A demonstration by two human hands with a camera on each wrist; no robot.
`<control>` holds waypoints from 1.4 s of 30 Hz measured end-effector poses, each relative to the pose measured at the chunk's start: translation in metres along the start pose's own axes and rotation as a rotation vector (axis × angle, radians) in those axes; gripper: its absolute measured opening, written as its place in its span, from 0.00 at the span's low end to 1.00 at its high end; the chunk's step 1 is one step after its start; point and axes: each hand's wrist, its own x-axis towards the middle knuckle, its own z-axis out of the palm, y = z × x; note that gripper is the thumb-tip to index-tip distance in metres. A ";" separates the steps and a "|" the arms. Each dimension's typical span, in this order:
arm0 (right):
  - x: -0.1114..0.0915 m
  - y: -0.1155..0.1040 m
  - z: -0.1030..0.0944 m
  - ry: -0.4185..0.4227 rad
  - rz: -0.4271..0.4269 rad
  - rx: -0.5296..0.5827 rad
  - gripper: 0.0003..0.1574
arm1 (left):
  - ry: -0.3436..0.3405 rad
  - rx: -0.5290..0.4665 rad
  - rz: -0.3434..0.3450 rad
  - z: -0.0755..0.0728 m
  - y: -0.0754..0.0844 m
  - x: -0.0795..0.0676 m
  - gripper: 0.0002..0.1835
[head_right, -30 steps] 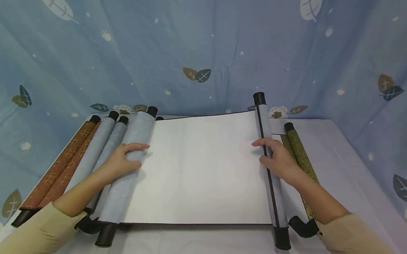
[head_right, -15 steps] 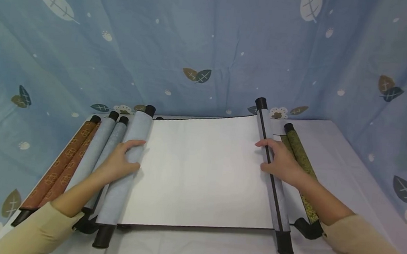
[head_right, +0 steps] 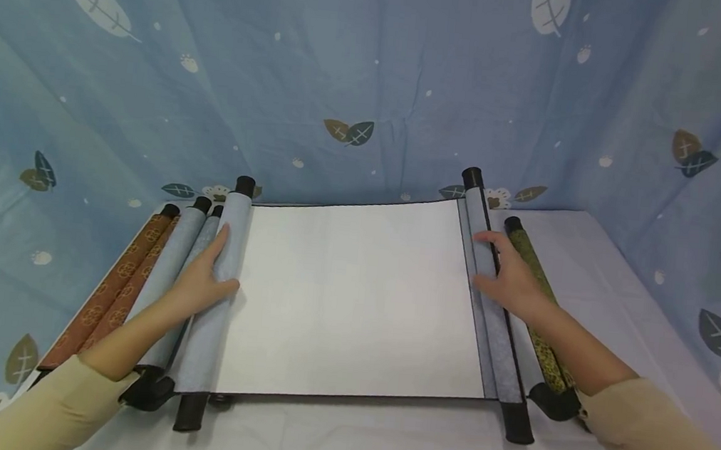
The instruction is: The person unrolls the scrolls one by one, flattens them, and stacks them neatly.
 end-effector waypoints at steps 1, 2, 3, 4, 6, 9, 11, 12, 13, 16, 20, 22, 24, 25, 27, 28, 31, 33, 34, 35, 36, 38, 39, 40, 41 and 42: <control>0.000 0.000 0.000 0.007 0.014 0.001 0.44 | -0.004 0.003 -0.003 -0.001 -0.001 0.000 0.53; 0.000 0.000 -0.001 0.017 0.035 -0.001 0.46 | -0.006 0.008 -0.008 -0.001 -0.001 0.000 0.54; 0.000 0.000 -0.001 0.024 0.060 -0.004 0.49 | -0.009 0.016 -0.022 -0.002 -0.001 0.000 0.55; 0.001 -0.001 -0.001 0.028 0.087 -0.003 0.52 | -0.007 0.023 -0.036 -0.002 -0.001 0.001 0.55; 0.001 -0.001 -0.002 0.033 0.152 -0.019 0.57 | -0.007 0.038 -0.072 -0.003 -0.002 0.001 0.57; 0.002 0.000 -0.003 0.035 0.228 -0.029 0.61 | -0.013 0.045 -0.110 -0.005 -0.003 0.003 0.58; 0.002 0.001 -0.004 0.035 0.252 -0.050 0.61 | -0.017 0.049 -0.120 -0.007 -0.004 0.003 0.58; 0.002 0.001 -0.004 0.036 0.255 -0.055 0.61 | -0.020 0.054 -0.120 -0.008 -0.004 0.003 0.58; 0.002 0.002 -0.004 0.038 0.249 -0.059 0.60 | -0.021 0.066 -0.117 -0.009 -0.004 0.003 0.58; 0.001 0.004 -0.005 0.042 0.204 -0.063 0.57 | -0.022 0.094 -0.093 -0.012 -0.004 0.002 0.56; 0.001 0.009 -0.005 0.031 0.119 -0.080 0.52 | -0.004 0.086 -0.036 -0.014 -0.005 0.001 0.50; 0.000 0.010 -0.005 0.025 0.085 -0.102 0.47 | 0.022 0.061 0.012 -0.015 -0.007 0.000 0.46; 0.000 0.012 -0.006 0.021 0.052 -0.105 0.42 | 0.054 0.030 0.069 -0.016 -0.011 0.001 0.43; 0.000 0.013 -0.006 0.027 0.041 -0.103 0.39 | 0.063 0.008 0.092 -0.016 -0.012 0.001 0.41; 0.000 0.015 -0.007 0.044 0.030 -0.096 0.36 | 0.070 -0.031 0.126 -0.017 -0.015 0.002 0.39; 0.000 0.015 -0.007 0.050 0.033 -0.090 0.36 | 0.066 -0.052 0.132 -0.018 -0.015 0.002 0.38; 0.002 0.016 -0.008 0.050 0.075 -0.081 0.41 | 0.042 -0.091 0.104 -0.020 -0.015 0.001 0.39; 0.002 0.014 -0.007 0.030 0.121 -0.086 0.46 | 0.020 -0.093 0.068 -0.020 -0.016 0.001 0.42; 0.003 0.013 -0.007 0.016 0.138 -0.080 0.48 | 0.010 -0.082 0.049 -0.020 -0.016 0.001 0.44; 0.003 0.012 -0.007 0.007 0.150 -0.076 0.49 | 0.000 -0.073 0.029 -0.020 -0.016 0.001 0.47; 0.003 0.012 -0.007 0.000 0.153 -0.070 0.49 | -0.009 -0.063 0.013 -0.020 -0.016 0.000 0.49; 0.003 0.013 -0.007 -0.001 0.145 -0.055 0.48 | -0.025 -0.044 -0.011 -0.021 -0.017 -0.001 0.51; 0.003 0.013 -0.007 -0.003 0.137 -0.043 0.47 | -0.031 -0.036 -0.017 -0.021 -0.018 -0.001 0.51; 0.002 0.013 -0.007 -0.004 0.127 -0.032 0.46 | -0.035 -0.028 -0.021 -0.022 -0.018 -0.002 0.50; 0.002 0.014 -0.007 -0.006 0.116 -0.021 0.44 | -0.041 -0.022 -0.024 -0.022 -0.018 -0.002 0.50; 0.001 0.015 -0.008 -0.011 0.106 -0.010 0.42 | -0.045 -0.013 -0.026 -0.023 -0.019 -0.003 0.50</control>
